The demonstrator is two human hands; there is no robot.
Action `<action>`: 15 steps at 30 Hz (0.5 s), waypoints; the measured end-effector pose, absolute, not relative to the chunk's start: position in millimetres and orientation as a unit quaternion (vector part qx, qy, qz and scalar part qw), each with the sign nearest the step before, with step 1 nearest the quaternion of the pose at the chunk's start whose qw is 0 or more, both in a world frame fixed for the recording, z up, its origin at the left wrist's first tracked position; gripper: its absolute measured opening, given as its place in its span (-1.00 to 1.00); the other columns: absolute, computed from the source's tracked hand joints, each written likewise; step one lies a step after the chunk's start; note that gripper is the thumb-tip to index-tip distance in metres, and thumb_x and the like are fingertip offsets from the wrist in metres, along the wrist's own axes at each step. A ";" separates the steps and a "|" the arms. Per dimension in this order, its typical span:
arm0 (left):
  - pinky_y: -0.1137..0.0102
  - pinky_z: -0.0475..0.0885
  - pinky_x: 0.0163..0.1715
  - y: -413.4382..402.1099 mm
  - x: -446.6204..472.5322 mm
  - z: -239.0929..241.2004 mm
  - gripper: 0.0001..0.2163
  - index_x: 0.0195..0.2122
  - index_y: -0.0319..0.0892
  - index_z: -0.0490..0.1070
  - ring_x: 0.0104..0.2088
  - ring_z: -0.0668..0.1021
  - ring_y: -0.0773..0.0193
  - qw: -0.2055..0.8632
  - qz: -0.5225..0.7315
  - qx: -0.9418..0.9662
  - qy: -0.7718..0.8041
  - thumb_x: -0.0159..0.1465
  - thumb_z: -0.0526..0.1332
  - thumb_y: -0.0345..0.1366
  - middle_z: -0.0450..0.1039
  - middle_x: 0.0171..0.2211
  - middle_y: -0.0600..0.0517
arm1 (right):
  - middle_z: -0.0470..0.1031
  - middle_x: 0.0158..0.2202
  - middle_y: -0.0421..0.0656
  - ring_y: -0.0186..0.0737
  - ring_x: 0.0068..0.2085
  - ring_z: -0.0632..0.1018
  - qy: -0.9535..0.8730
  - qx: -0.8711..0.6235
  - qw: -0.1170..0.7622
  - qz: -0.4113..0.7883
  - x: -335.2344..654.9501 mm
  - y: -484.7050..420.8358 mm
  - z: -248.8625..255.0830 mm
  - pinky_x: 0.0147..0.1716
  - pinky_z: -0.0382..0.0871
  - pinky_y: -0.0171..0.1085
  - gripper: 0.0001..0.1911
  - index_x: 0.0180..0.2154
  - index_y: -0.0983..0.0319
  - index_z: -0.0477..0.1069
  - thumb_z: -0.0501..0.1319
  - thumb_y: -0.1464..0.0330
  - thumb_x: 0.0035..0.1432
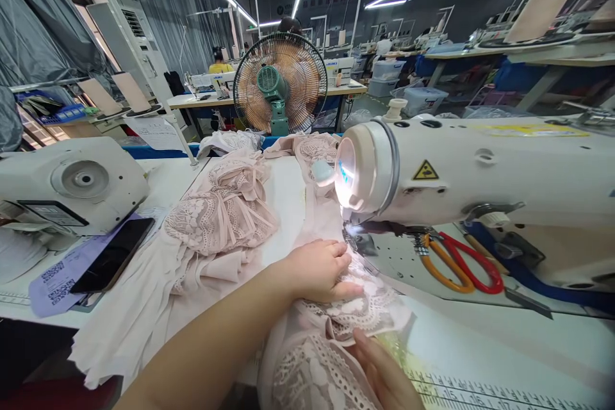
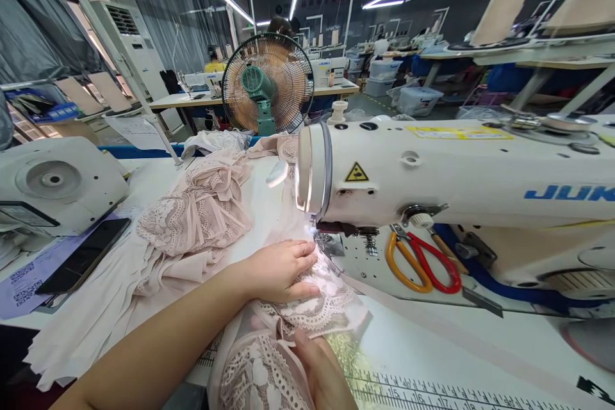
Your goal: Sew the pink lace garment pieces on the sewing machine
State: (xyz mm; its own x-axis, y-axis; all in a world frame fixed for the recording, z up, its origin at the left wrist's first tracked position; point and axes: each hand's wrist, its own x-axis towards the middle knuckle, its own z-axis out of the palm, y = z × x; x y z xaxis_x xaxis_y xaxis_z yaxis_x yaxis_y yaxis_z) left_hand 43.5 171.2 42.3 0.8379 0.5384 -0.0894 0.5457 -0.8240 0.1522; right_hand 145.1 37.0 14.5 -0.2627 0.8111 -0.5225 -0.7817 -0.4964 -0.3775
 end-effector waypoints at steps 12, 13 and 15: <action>0.27 0.35 -0.07 183.1 43.2 42.3 -0.46 0.06 -0.29 0.29 -0.06 0.44 0.05 0.077 -0.021 0.951 0.299 0.29 -0.01 0.08 0.32 -0.01 -0.19 | 0.59 -0.42 -0.17 0.09 -0.06 0.51 -0.034 -0.354 0.490 0.796 145.9 45.9 13.7 0.00 0.30 -0.08 -0.69 -0.54 0.20 0.46 0.46 0.16 -0.28; 0.27 0.34 -0.05 184.0 43.5 42.3 -0.46 0.08 -0.30 0.28 -0.06 0.43 0.05 0.069 -0.022 0.952 0.298 0.29 -0.01 0.07 0.33 -0.02 -0.19 | 0.59 -0.42 -0.16 0.09 -0.06 0.51 -0.031 -0.351 0.490 0.797 145.4 47.0 14.0 0.00 0.31 -0.08 -0.69 -0.54 0.21 0.45 0.46 0.17 -0.27; 0.27 0.31 -0.01 185.5 44.2 41.9 -0.45 0.10 -0.33 0.27 -0.06 0.43 0.06 0.052 -0.024 0.954 0.294 0.29 0.01 0.05 0.35 -0.06 -0.19 | 0.59 -0.41 -0.15 0.09 -0.06 0.51 -0.026 -0.356 0.484 0.799 144.6 49.3 14.0 0.00 0.31 -0.08 -0.68 -0.54 0.22 0.45 0.46 0.16 -0.26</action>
State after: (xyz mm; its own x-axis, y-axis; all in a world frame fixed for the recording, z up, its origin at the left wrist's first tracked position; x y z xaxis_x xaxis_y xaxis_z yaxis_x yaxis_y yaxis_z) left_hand 44.2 185.5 41.9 0.8258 0.5588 -0.0758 0.5637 -0.8215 0.0861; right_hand 144.6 49.3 14.0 -0.2784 0.7912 -0.5445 -0.7547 -0.5308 -0.3854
